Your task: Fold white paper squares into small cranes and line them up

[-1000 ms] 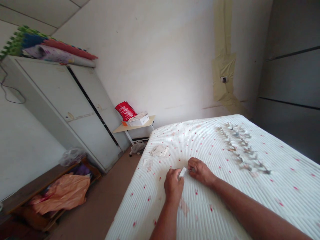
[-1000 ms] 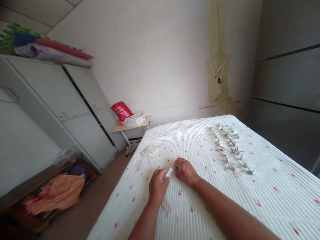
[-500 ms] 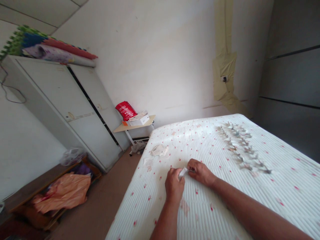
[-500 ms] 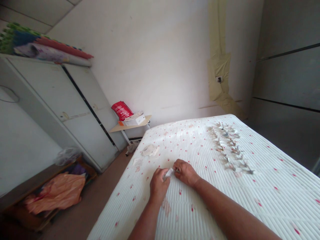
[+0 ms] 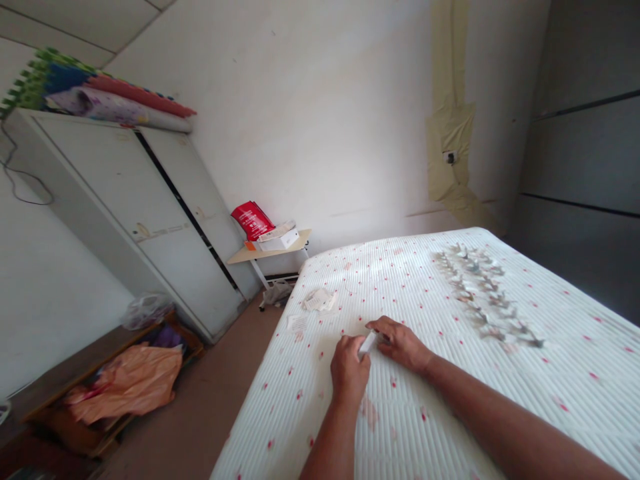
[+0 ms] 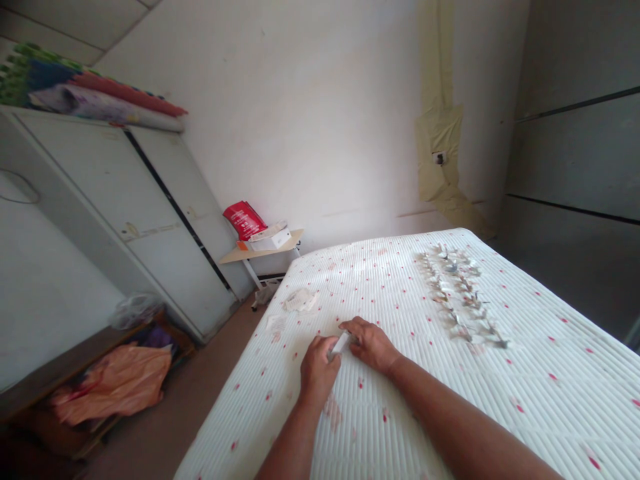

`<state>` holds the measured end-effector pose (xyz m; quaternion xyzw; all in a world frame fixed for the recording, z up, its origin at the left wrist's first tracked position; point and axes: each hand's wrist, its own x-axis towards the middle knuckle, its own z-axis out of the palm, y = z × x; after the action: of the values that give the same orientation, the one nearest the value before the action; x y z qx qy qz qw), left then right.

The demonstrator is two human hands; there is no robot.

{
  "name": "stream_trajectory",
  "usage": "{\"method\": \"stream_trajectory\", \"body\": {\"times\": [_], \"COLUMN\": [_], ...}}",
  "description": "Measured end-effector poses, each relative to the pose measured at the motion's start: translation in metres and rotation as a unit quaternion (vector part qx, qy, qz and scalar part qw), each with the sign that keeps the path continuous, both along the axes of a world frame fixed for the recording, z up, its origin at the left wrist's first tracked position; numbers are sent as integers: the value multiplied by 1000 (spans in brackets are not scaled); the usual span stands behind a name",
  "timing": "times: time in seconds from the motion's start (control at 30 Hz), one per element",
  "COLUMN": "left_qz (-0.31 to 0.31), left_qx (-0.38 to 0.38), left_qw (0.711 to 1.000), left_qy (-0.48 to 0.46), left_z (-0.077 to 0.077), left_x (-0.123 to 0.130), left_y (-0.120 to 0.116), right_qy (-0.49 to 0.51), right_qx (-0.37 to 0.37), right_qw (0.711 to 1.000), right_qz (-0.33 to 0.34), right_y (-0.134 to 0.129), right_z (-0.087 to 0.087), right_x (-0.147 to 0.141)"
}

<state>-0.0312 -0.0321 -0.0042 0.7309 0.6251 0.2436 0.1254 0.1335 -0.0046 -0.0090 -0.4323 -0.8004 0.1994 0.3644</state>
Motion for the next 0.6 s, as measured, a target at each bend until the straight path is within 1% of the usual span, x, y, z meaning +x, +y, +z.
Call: {"method": "stream_trajectory", "body": {"times": [0.17,0.27,0.43,0.6], "left_qz": [-1,2,8,3], "left_qx": [8,1,0,5], "left_qw": [1000,1000,1000,1000], "left_qy": [-1,-9,-10,-1], "left_z": [0,2,4,2], "left_x": [0,1,2,2], "left_y": [0,-1,-1,-2], "right_qy": [7,19,26,20], "right_qx": [14,28,63,78], "right_qw": [1000,999,997,997], "right_qz": [21,28,19,17], "right_y": [-1,-2,-2,-1], "right_z": [1,3,6,6], "right_x": [1,1,1,1]}}
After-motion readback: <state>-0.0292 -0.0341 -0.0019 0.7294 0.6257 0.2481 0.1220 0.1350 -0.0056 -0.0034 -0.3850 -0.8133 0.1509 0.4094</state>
